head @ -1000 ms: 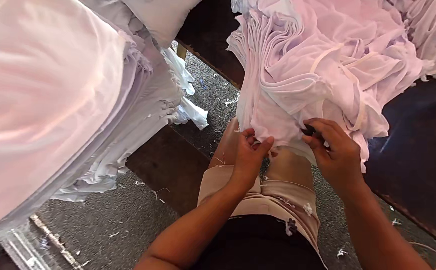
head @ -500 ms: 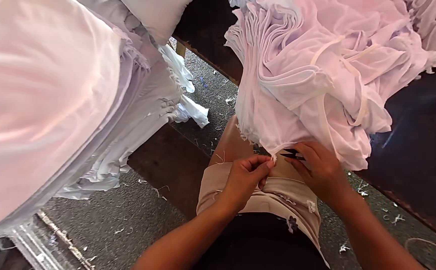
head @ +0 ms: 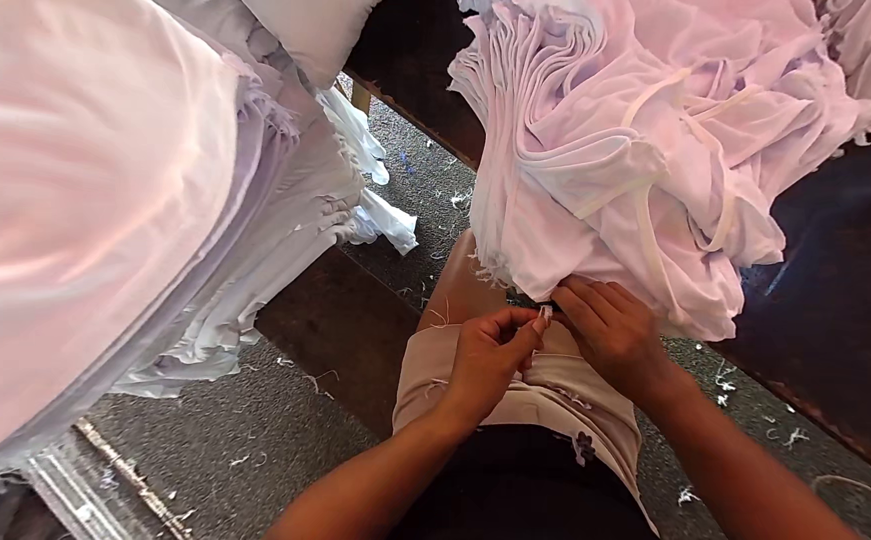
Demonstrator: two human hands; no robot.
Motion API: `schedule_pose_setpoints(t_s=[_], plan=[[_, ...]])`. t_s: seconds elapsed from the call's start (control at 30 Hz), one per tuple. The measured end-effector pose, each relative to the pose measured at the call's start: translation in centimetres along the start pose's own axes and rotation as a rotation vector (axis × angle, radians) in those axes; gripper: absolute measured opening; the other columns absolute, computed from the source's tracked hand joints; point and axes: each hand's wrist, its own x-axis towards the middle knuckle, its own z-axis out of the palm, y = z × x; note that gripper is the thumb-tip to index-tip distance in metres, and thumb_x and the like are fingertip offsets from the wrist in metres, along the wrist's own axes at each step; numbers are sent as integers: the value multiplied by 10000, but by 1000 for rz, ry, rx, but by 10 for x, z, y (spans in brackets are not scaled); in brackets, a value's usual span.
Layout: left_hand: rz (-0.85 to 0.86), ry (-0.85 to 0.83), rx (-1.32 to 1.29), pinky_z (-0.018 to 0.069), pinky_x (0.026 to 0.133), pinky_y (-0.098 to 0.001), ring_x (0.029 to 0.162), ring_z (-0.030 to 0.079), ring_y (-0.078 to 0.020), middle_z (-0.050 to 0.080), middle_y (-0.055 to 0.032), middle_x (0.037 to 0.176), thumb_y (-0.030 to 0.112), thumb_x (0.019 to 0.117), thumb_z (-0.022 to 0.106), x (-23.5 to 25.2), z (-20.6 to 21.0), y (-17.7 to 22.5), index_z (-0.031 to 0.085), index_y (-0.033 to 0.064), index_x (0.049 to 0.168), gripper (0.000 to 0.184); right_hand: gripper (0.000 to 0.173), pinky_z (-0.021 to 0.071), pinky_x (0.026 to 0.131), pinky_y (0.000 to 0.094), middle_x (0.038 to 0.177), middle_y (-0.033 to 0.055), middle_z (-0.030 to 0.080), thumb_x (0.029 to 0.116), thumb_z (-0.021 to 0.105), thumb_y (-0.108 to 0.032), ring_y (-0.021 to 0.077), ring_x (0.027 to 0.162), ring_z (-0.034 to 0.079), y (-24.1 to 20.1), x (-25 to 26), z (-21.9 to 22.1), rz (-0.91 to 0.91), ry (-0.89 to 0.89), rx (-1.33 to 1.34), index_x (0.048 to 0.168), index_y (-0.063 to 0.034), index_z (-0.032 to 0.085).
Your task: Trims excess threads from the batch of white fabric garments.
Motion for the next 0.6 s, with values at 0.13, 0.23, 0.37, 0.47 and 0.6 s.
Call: schedule_pose_setpoints(t_s=[0.13, 0.23, 0.37, 0.47, 0.6], plan=[[25, -25, -24, 514, 592, -144, 618, 597, 22, 676, 73, 749, 6, 970, 608, 5, -9, -1, 719, 12, 988, 113, 165, 538, 686, 359, 1016, 152, 755, 1014, 615, -136, 264, 774, 695, 11, 12, 1, -20, -6, 13, 995, -16, 726], [87, -114, 53, 555, 696, -176, 716, 641, 13, 699, 72, 821, 54, 996, 588, 8, -19, 0, 721, 22, 982, 138, 158, 558, 747, 360, 1000, 145, 753, 1014, 611, -128, 264, 842, 714, 12, 16, -2, -40, -15, 34, 999, -20, 726], [24, -184, 78, 554, 932, -270, 984, 676, -55, 714, -2, 1042, 124, 1077, 395, 15, -21, 4, 675, -33, 1120, 324, 157, 540, 694, 366, 979, 150, 756, 1006, 552, -51, 271, 808, 708, 3, 8, -15, -36, -40, -30, 1035, -23, 704], [-48, -228, -84, 547, 934, -278, 952, 669, -49, 701, 23, 974, 116, 1072, 378, 22, -12, 5, 676, 9, 1045, 318, 180, 537, 690, 359, 925, 142, 750, 1036, 571, -131, 270, 764, 694, -10, -2, -20, 11, -41, -86, 1040, -19, 712], [-218, -152, -223, 568, 856, -265, 856, 685, -87, 711, -40, 902, 1, 1022, 523, 30, 6, 12, 660, -26, 997, 142, 177, 524, 632, 358, 893, 143, 742, 1023, 590, -134, 270, 720, 682, -20, -12, -22, 50, -65, -109, 1033, -10, 715]])
